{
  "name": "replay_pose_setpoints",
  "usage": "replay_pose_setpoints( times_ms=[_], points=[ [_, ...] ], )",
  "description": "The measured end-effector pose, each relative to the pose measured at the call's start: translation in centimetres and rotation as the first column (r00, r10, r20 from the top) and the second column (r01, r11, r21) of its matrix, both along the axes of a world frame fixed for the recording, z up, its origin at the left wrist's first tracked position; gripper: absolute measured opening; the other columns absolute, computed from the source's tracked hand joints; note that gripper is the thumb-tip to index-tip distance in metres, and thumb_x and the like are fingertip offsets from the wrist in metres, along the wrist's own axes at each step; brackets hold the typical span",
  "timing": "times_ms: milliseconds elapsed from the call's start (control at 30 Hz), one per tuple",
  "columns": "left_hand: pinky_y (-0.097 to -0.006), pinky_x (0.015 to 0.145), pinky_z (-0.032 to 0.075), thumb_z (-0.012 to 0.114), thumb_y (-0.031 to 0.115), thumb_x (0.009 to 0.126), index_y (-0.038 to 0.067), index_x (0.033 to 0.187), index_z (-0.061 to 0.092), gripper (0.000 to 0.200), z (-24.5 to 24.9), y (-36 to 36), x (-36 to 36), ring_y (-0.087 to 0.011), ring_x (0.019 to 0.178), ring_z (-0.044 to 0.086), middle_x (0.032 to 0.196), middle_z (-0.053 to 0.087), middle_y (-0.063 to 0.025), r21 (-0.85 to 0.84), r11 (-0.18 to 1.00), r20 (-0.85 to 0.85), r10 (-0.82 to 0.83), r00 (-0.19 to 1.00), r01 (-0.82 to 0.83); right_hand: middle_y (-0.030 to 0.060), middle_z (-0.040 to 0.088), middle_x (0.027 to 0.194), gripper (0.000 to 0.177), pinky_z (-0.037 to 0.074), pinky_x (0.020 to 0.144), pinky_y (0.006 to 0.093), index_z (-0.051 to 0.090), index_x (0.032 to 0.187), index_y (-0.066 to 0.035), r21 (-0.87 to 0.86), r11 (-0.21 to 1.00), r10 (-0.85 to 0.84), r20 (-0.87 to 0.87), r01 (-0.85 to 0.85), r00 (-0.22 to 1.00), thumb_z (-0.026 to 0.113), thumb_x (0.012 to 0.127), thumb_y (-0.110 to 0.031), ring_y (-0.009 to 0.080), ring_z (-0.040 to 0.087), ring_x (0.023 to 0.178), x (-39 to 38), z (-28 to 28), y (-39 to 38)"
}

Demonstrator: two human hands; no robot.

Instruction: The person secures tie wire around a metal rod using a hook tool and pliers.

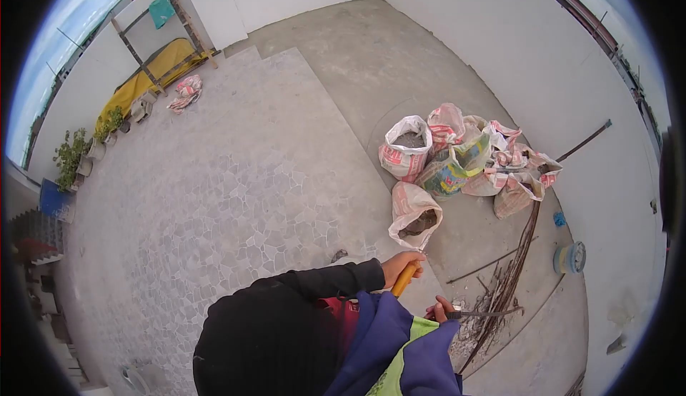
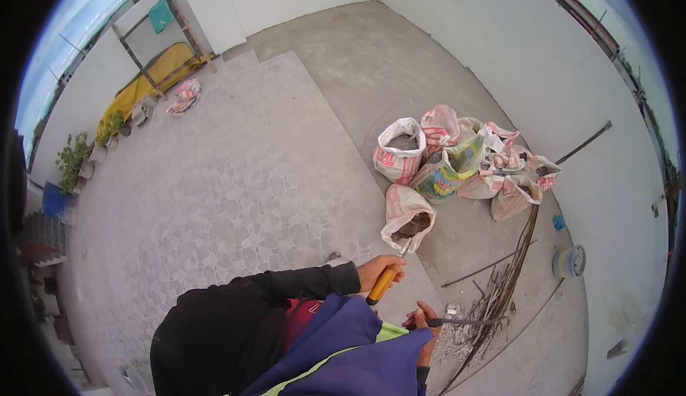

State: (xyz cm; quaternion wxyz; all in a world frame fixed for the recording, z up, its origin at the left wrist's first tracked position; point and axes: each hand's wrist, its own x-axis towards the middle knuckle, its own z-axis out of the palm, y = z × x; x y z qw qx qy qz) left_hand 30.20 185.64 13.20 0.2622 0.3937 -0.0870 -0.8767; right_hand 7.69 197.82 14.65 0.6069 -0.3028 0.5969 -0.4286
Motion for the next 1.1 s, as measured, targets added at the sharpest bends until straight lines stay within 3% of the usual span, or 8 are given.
replay_pose_setpoints(
  times_ms=[167,467,700,800,900,933,1033,1100],
  points=[
    [-0.0367,0.085,0.049,0.061,0.038,0.094,0.003,0.127,0.045,0.051,-1.4,-5.7,8.4,-0.0162,0.09,0.062,0.104,0.062,-0.0071,-0.431,0.894,0.265,0.257,0.929,-0.124,0.0143,0.065,0.1,0.051,0.057,0.062,0.0338,0.047,0.135,0.002,-0.161,0.933,0.327,-0.004,-0.323,0.945,0.064,0.095,-0.026,0.0216,0.067,0.079,14.5,-1.0,-13.7],
    [-0.0331,0.094,0.046,0.075,0.045,0.085,-0.002,0.127,0.04,0.072,4.2,-6.3,27.2,-0.0197,0.107,0.057,0.112,0.057,-0.0146,-0.562,0.767,0.326,0.549,0.77,-0.31,0.0151,0.067,0.094,0.039,0.058,0.065,0.0354,0.05,0.129,0.003,-0.157,0.614,0.78,-0.032,-0.774,0.625,0.06,0.096,-0.015,0.0241,0.069,0.075,32.9,3.9,-24.0],
    [-0.0272,0.07,0.045,0.078,0.034,0.082,0.003,0.098,0.055,0.041,-0.4,0.7,34.0,-0.0118,0.078,0.053,0.088,0.057,-0.0049,-0.409,0.332,0.256,0.936,0.242,-0.85,0.0062,0.065,0.077,0.027,0.048,0.06,0.0276,0.06,0.11,0.002,-0.049,0.203,0.955,-0.209,-0.978,0.209,0.06,0.096,-0.021,0.0137,0.059,0.062,42.4,-3.2,-29.1],
    [-0.032,0.062,0.045,0.078,0.033,0.073,0.003,0.078,0.062,0.035,-5.8,7.0,36.8,-0.016,0.067,0.057,0.072,0.06,-0.0057,-0.512,0.206,0.641,0.738,-0.211,-0.834,0.0056,0.065,0.078,0.024,0.048,0.062,0.027,0.061,0.106,0.003,-0.124,-0.076,0.979,-0.197,-0.989,-0.051,0.062,0.095,-0.019,0.013,0.059,0.064,49.1,-2.1,-30.7],
    [-0.0388,0.072,0.053,0.074,0.031,0.068,0.005,0.085,0.069,0.032,-11.8,14.7,37.6,-0.0305,0.079,0.069,0.084,0.071,-0.0148,-0.34,0.316,0.939,0.155,-0.306,-0.886,0.0049,0.064,0.078,0.022,0.048,0.063,0.0265,0.063,0.102,0.004,-0.214,-0.324,0.941,-0.176,-0.921,-0.29,0.064,0.094,-0.017,0.0123,0.058,0.065,55.6,-0.5,-31.6],
    [-0.04,0.074,0.054,0.071,0.028,0.069,0.006,0.085,0.071,0.027,-16.0,17.5,37.1,-0.0361,0.08,0.068,0.086,0.071,-0.0176,-0.229,0.346,0.965,-0.041,-0.258,-0.91,0.0047,0.064,0.078,0.022,0.048,0.064,0.0263,0.063,0.101,0.004,-0.247,-0.376,0.924,-0.166,-0.893,-0.344,0.064,0.093,-0.017,0.0121,0.058,0.065,57.3,0.1,-32.1],
    [-0.0441,0.072,0.056,0.067,0.024,0.082,0.009,0.095,0.074,0.022,-21.1,21.5,30.3,-0.0312,0.086,0.072,0.093,0.074,-0.0125,0.146,-0.313,0.962,-0.176,0.209,-0.938,0.004,0.064,0.078,0.02,0.047,0.065,0.0257,0.064,0.097,0.004,-0.368,-0.434,0.9,-0.145,-0.822,-0.41,0.066,0.092,-0.015,0.0113,0.057,0.067,62.7,2.2,-35.1],
    [-0.0442,0.075,0.055,0.065,0.025,0.081,0.009,0.098,0.074,0.024,-18.2,20.7,26.3,-0.0308,0.09,0.071,0.095,0.073,-0.0132,0.223,-0.237,0.955,-0.14,0.26,-0.945,0.0027,0.061,0.074,0.019,0.046,0.066,0.0249,0.064,0.095,0.004,-0.329,-0.531,0.845,-0.128,-0.781,-0.52,0.064,0.092,-0.015,0.011,0.055,0.065,67.4,3.4,-38.1]
  ],
)
